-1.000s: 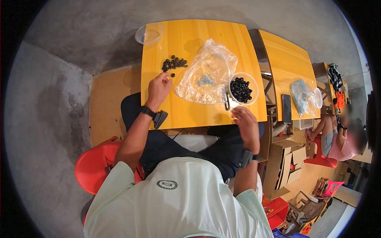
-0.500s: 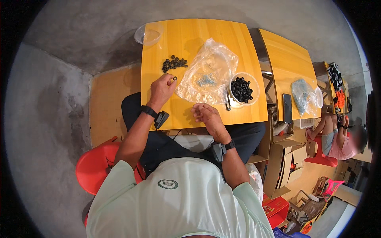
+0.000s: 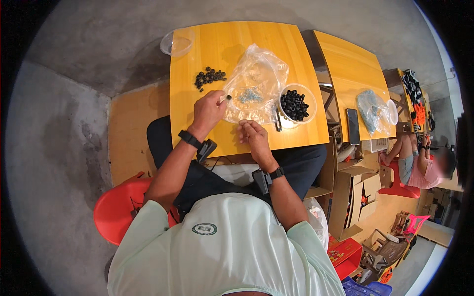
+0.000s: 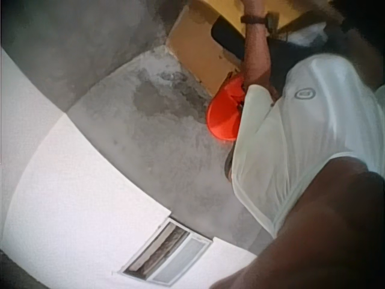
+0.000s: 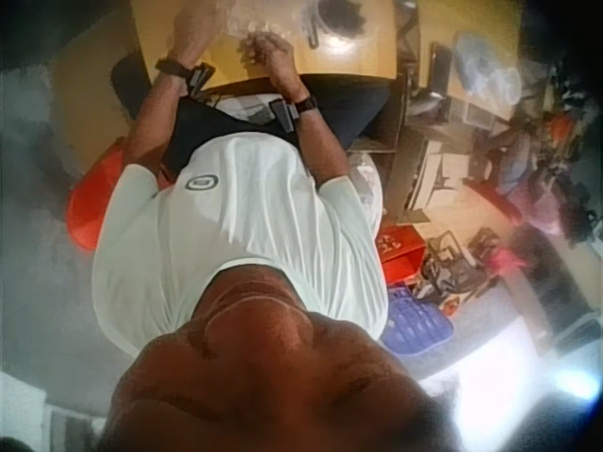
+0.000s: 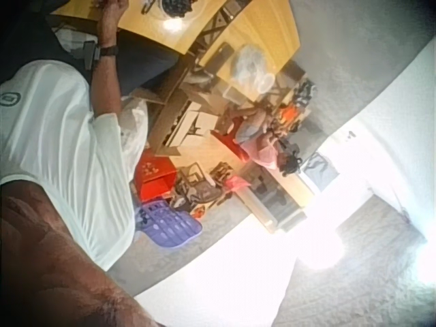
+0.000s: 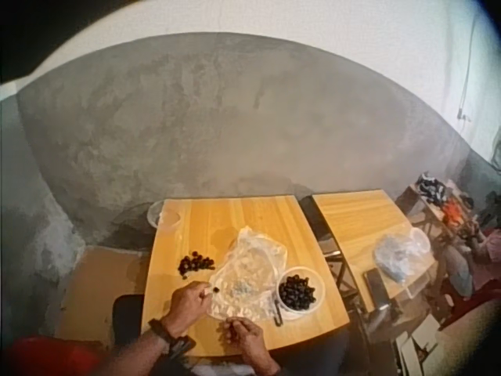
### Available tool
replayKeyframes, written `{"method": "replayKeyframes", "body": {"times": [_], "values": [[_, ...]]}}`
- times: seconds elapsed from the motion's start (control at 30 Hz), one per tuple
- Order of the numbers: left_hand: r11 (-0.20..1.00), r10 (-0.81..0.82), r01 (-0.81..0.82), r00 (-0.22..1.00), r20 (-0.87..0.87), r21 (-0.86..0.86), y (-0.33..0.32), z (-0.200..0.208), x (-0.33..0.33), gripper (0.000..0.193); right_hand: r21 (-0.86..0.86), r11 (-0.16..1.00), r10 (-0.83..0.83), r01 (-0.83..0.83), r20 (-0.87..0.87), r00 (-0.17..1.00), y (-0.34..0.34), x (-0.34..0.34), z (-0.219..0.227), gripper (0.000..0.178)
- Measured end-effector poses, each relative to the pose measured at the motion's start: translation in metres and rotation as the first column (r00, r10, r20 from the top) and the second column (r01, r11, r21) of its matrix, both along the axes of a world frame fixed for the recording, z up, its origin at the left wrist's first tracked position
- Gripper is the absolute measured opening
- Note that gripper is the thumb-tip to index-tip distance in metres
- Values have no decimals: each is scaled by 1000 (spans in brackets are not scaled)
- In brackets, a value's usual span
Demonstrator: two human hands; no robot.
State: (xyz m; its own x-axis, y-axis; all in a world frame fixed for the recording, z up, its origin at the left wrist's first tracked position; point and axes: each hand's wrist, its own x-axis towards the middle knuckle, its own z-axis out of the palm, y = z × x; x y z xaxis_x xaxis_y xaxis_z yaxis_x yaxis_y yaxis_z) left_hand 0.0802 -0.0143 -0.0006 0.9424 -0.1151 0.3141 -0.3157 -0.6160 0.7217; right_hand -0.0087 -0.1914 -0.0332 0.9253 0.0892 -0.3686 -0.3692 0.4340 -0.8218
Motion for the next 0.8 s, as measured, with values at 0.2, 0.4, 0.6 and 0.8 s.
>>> {"method": "replayKeyframes", "body": {"times": [0.2, 0.4, 0.6, 0.8], "values": [[944, -52, 73, 996, -75, 321, -2, -16, 28, 21, 66, 998, -5, 5, -7, 1000, -3, -2, 6, 19], [984, -53, 58, 998, -39, 167, 1, -14, 10, 19, 91, 996, 7, -4, -33, 999, -7, -1, 9, 20], [962, -272, 272, 962, 31, 9, -8, 32, -40, 19, 115, 991, 85, -75, -79, 993, -5, 8, 13, 27], [954, -296, 294, 955, -32, -56, -11, 26, -61, 20, 245, 953, 181, -177, 4, 983, 3, 1, 6, 28]]}}
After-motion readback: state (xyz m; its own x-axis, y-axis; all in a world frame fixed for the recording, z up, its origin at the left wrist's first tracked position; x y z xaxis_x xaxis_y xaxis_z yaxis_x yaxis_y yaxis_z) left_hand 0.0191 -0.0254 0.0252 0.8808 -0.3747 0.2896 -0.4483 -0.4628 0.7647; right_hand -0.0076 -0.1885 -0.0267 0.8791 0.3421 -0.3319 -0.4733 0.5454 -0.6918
